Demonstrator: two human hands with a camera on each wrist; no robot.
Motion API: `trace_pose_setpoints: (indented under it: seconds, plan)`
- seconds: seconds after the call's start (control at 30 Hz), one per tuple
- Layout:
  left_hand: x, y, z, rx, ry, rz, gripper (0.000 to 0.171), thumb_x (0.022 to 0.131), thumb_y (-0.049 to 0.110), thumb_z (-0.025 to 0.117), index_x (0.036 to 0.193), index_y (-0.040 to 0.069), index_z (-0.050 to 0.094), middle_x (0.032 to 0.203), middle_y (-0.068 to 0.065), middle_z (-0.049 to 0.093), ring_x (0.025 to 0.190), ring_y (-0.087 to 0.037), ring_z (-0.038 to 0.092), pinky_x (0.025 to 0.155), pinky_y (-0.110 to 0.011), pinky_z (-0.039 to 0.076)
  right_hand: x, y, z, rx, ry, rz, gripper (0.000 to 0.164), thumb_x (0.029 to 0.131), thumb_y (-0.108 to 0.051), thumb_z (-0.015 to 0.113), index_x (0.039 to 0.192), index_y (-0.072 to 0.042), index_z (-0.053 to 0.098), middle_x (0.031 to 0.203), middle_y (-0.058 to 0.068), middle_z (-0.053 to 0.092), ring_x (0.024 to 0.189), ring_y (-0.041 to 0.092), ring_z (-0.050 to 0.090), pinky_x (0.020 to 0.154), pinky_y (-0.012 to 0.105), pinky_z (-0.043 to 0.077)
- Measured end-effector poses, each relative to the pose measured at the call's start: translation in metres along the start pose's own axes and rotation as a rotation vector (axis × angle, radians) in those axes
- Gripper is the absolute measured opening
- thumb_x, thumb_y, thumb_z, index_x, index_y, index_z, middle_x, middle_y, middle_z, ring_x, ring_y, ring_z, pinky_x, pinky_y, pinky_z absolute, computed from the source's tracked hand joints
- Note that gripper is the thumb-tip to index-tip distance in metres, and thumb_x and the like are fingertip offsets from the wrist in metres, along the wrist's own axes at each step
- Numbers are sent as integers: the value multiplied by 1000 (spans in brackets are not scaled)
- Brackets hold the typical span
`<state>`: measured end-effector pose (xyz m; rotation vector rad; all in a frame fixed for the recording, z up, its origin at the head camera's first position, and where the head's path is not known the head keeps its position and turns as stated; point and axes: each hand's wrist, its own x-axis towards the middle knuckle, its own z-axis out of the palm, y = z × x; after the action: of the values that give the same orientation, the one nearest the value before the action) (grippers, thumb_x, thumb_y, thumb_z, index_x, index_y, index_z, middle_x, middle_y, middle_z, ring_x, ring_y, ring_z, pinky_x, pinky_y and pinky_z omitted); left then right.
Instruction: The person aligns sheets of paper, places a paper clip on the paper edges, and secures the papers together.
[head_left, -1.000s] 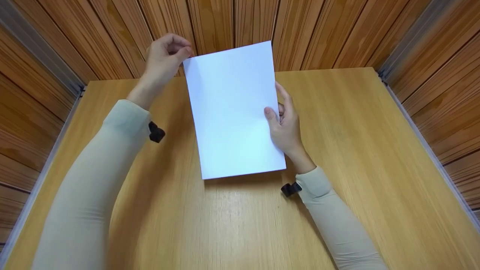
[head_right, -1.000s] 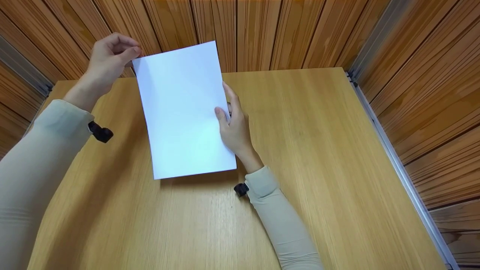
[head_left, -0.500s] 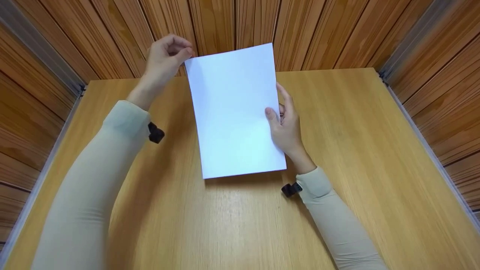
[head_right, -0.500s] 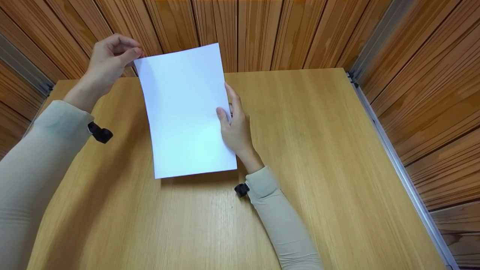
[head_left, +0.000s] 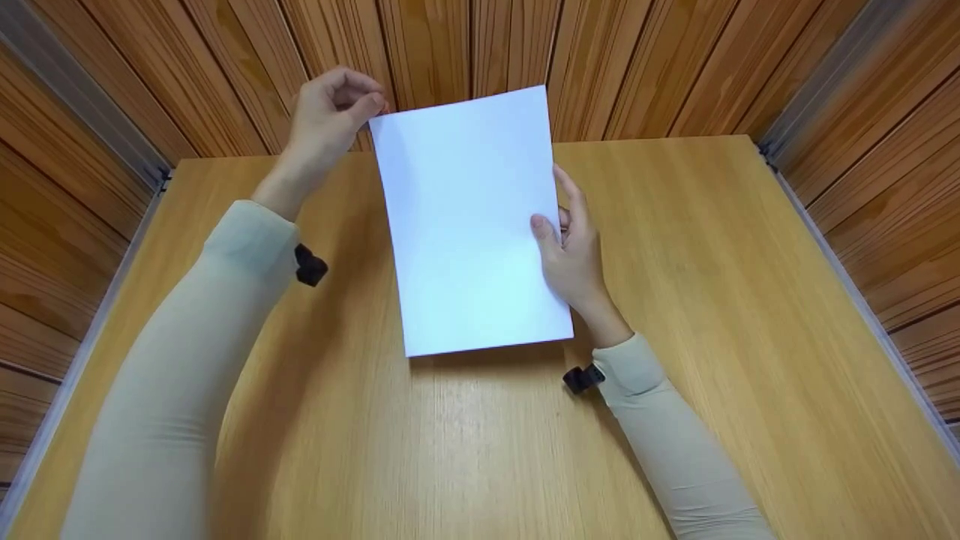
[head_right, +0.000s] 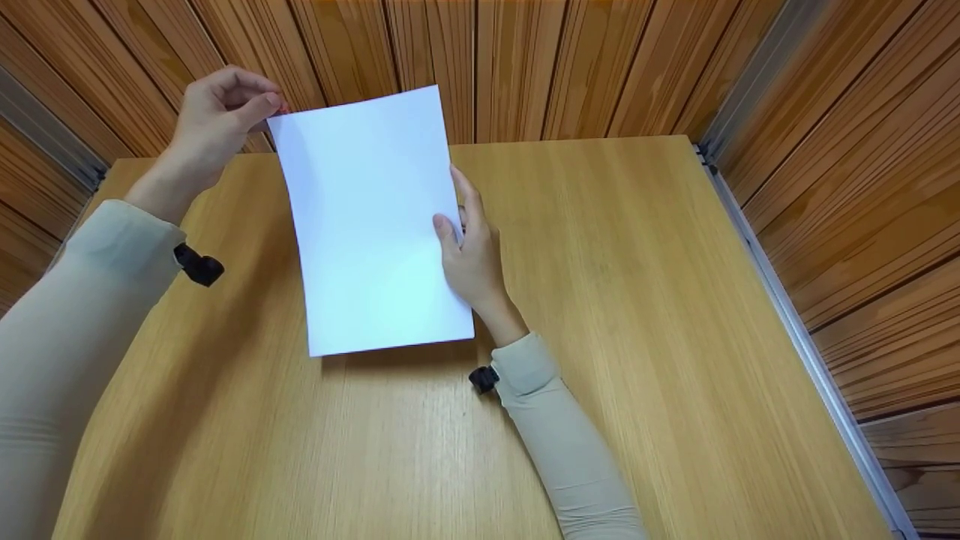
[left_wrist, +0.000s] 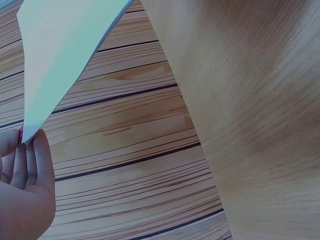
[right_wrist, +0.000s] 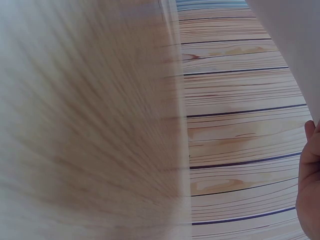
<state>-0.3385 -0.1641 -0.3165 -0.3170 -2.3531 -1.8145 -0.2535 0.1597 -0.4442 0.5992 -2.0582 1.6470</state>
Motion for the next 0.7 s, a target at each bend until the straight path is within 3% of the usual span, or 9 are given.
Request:
trace_pose_setpoints:
  seconds: [0.33, 0.47, 0.7]
  plan:
    - [-10, 11, 2, 44, -5, 5, 13, 106, 18, 67, 117, 13, 72, 109, 0, 71, 106, -15, 63, 94, -29, 48, 0, 0, 0, -3, -9, -7, 63, 108, -8, 60, 165, -6, 32, 72, 7, 60, 56, 16, 47, 51, 24, 39]
    - [-8, 8, 2, 51, -5, 12, 13, 105, 18, 68, 116, 13, 73, 109, 0, 72, 105, -16, 63, 93, -29, 48, 0, 0, 0, 4, -12, 4, 64, 108, -9, 61, 165, -5, 31, 69, 6, 58, 54, 15, 46, 50, 24, 39]
    - [-11, 11, 1, 63, -21, 59, 12, 105, 16, 69, 115, 11, 74, 109, -3, 73, 102, -16, 64, 93, -30, 48, 0, -2, -1, 16, -16, 17, 64, 109, -12, 60, 165, -6, 31, 76, 10, 63, 55, 15, 46, 51, 24, 39]
